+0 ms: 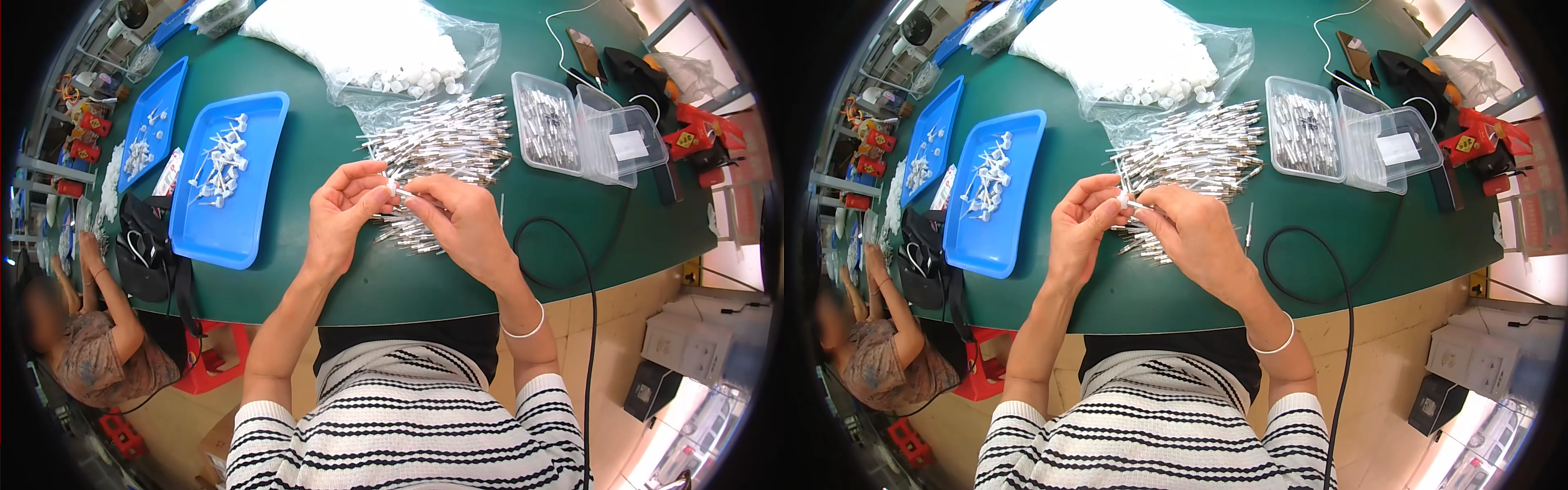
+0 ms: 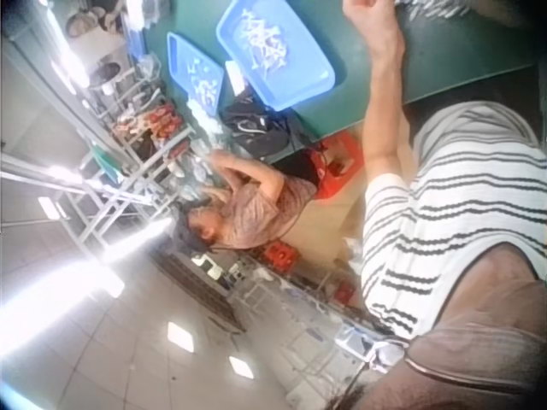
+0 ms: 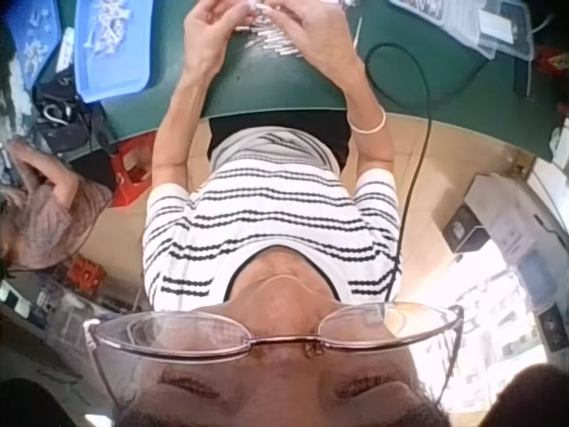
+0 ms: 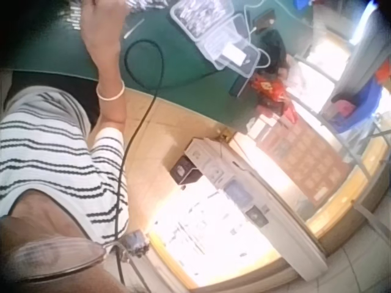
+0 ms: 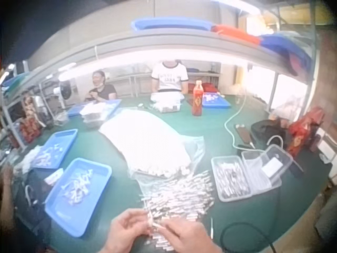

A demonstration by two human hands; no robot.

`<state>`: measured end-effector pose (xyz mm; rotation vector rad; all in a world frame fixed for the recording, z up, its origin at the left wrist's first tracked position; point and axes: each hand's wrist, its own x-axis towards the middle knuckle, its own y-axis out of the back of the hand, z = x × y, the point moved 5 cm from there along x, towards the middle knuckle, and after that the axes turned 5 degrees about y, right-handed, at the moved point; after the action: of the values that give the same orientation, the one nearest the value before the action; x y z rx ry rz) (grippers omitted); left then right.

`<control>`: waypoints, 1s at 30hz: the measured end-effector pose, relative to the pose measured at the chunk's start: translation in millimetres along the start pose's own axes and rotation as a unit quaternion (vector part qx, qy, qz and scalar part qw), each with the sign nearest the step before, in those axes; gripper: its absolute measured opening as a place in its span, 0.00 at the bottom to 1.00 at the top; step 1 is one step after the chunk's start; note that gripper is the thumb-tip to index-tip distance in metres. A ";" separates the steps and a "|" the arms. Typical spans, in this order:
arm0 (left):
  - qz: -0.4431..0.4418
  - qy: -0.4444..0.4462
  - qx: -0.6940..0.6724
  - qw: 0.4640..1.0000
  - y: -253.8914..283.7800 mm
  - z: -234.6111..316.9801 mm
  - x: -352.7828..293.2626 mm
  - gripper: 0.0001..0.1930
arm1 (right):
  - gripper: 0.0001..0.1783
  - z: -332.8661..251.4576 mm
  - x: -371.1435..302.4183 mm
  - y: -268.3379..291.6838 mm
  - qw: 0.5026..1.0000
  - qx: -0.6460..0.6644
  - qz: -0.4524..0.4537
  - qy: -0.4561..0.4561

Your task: The person sits at a green workbench and repeatedly picks up small white plastic caps and silver metal rods. They insert the rods into the caps by hand and place the assembled units into a blue tray. The process is repetitive and involves handling small parts one at a time.

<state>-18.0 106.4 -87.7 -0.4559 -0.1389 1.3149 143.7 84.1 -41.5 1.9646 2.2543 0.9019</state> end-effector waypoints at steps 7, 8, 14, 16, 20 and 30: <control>-0.035 0.021 -0.003 0.999 -3.2 0.5 -1.8 0.15 | 0.06 -2.6 0.1 -1.6 0.997 -0.047 0.013 0.051; -0.039 0.023 -0.005 0.999 -2.5 -0.3 -2.0 0.15 | 0.05 -3.6 -0.1 -1.9 0.996 -0.054 0.018 0.064; -0.051 0.015 0.013 0.999 -1.4 1.9 -2.6 0.12 | 0.04 -3.2 -2.5 -4.0 0.989 -0.081 0.032 0.118; -0.056 0.010 0.021 0.998 -1.7 3.5 -2.9 0.12 | 0.04 -5.1 -2.1 -4.0 0.988 -0.077 0.031 0.129; -0.077 0.002 0.038 0.996 -2.9 5.8 -2.7 0.11 | 0.04 -5.0 -2.9 -3.9 0.991 -0.053 0.027 0.120; -0.107 -0.024 0.019 0.994 -5.1 4.4 -2.9 0.11 | 0.04 -1.2 -3.6 -4.3 0.997 0.024 0.018 0.065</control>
<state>-15.7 103.8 -81.2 -0.3663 -0.1972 1.1168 140.1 80.1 -43.6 2.0299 2.3365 1.0178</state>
